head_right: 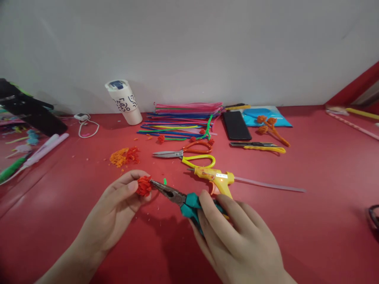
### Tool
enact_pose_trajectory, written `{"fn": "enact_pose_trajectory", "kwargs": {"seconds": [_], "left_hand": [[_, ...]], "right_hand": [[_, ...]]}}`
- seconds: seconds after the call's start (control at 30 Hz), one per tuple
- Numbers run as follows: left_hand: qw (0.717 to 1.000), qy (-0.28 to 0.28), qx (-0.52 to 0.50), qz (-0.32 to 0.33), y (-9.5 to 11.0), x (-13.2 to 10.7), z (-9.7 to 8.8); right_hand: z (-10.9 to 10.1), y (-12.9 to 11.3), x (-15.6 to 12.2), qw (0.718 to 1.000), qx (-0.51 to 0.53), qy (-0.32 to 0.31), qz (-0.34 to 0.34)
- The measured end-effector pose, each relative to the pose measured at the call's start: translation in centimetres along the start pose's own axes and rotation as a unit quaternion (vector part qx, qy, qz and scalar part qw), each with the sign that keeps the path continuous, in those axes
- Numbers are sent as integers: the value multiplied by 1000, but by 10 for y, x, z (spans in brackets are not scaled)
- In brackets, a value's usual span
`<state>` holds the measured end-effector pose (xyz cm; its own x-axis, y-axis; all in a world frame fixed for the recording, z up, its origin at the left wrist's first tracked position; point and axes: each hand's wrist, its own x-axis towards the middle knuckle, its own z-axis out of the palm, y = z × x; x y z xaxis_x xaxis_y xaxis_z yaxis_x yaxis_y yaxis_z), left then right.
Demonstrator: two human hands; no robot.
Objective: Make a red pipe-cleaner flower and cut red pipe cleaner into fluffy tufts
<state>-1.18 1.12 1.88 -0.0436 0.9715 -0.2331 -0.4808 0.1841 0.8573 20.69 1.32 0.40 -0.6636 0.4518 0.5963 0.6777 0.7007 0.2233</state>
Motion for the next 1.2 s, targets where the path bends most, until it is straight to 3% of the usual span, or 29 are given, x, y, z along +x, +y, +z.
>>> {"fn": "enact_pose_trajectory", "kwargs": {"seconds": [0.2,0.33,0.43,0.8,1.2], "left_hand": [[999,-4,26,44,2,1,1],[995,6,60,76,3,1,0],[994,3,83,74,1,0,-2],[992,-1,102,70,0,-1,0],[989,-5,123,78,-1,-1,-2]], "right_hand": [[1,5,2,993,97,7,69],[-2,8,6,958,249,-35,139],[-3,10,10,934,303,-66,178],[-3,7,11,914,339,-93,203],[-6,7,11,915,332,-116,197]]}}
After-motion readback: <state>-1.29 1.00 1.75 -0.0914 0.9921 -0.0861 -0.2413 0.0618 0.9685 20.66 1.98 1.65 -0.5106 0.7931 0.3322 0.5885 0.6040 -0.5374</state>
